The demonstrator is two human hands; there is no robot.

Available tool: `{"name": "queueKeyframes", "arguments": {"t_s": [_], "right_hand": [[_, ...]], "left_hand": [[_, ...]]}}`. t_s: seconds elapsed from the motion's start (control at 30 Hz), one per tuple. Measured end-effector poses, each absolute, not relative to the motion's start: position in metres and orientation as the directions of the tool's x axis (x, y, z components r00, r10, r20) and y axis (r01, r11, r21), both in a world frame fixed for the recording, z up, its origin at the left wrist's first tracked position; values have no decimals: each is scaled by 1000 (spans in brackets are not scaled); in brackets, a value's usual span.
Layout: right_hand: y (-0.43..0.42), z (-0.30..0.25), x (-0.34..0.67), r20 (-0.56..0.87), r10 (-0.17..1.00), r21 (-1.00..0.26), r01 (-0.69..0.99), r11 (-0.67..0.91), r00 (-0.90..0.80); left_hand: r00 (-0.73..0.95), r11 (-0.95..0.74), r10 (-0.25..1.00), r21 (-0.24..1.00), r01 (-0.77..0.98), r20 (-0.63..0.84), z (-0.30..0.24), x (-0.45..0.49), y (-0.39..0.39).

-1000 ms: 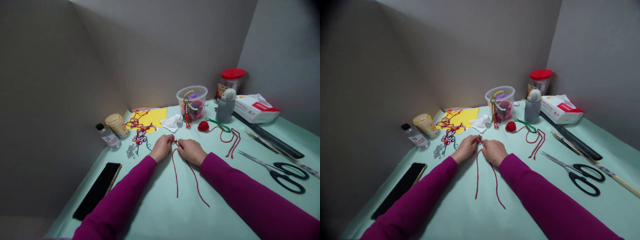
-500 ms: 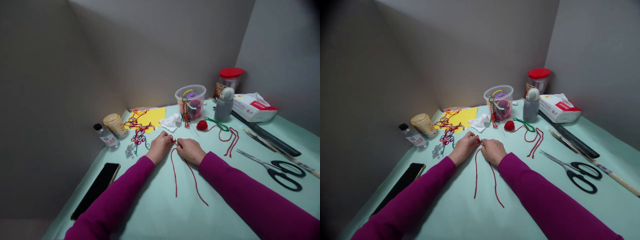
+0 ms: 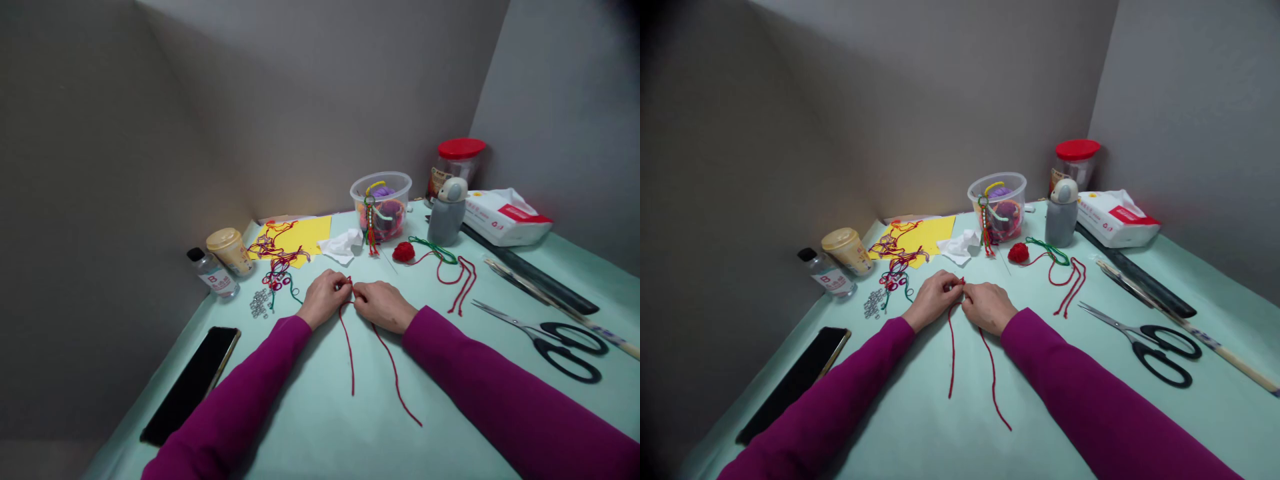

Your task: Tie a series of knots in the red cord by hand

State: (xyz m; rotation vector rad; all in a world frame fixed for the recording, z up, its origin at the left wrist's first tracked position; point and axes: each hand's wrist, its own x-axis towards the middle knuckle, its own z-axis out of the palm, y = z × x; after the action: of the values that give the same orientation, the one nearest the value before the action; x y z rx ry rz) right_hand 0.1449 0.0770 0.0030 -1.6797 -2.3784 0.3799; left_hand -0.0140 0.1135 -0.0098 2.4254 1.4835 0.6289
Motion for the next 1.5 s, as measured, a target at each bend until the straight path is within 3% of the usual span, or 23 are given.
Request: {"name": "queueKeyframes", "arguments": {"t_s": [0.73,1.2,1.5], "right_hand": [[73,-2,151,62,945,-333,886,322,-320],[59,1,158,-11,899,-318,854,411,-437],[58,-1,159,10,921,-346,863,368,-389]], "left_hand": [[452,-518,853,310,797,263,-10,-15,107],[491,-561,828,387,732,271,-7,-22,94],[517,-575,818,385,722,251,-6,-24,95]]}}
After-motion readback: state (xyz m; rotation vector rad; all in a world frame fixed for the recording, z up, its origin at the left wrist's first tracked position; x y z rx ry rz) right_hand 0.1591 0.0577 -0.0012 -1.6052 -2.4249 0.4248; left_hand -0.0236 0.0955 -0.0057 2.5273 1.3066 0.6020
